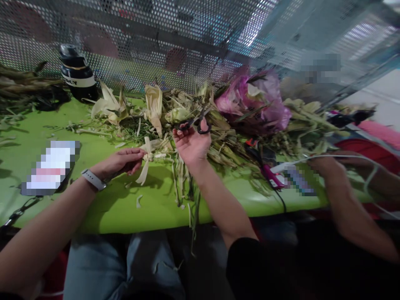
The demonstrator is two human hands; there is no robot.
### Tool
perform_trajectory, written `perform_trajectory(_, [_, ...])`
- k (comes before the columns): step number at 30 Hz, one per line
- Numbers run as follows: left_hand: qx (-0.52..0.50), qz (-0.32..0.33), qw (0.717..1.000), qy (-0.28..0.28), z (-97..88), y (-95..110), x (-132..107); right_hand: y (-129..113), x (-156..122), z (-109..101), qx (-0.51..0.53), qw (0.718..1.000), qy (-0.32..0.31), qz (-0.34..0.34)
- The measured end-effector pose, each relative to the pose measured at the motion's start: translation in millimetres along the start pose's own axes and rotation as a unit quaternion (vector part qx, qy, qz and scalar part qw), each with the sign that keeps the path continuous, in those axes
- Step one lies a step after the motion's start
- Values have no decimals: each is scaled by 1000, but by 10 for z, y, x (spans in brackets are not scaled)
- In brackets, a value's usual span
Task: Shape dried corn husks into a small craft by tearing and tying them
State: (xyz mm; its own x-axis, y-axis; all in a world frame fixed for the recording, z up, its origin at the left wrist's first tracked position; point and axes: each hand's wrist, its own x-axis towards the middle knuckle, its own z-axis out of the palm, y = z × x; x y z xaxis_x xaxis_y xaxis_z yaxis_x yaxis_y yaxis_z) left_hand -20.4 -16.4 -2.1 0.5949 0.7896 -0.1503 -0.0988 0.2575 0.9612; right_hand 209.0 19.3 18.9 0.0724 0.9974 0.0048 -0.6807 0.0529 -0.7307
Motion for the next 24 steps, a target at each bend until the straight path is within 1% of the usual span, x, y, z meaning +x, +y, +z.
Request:
perform_trajectory(3, [4, 30, 998, 61, -59, 5, 16, -83, 75, -38, -68, 996, 12, -51])
perform_trajectory(7, [36, 54, 992, 105, -129, -20, 52, -93, 111, -50, -113, 990, 14, -89])
perform_trajectory(12, [115, 93, 967, 207, -130, -44, 110, -90, 110, -63, -104, 989, 15, -100])
perform_trajectory(15, [144, 148, 947, 247, -140, -55, 126, -64, 98, -89, -153, 984, -20, -90])
perform_trajectory(17, [169, 192, 927, 276, -150, -59, 124, -29, 75, -99, -228, 969, -56, -74])
perform_trajectory(20, [187, 236, 903, 308, -147, -52, 108, 26, 21, -94, -329, 933, -140, -36])
perform_trajectory(22, [191, 249, 894, 320, -134, -43, 99, 51, -18, -82, -375, 902, -212, 2])
perform_trajectory(24, [198, 258, 887, 329, -122, -34, 94, 66, -53, -68, -426, 863, -272, 21])
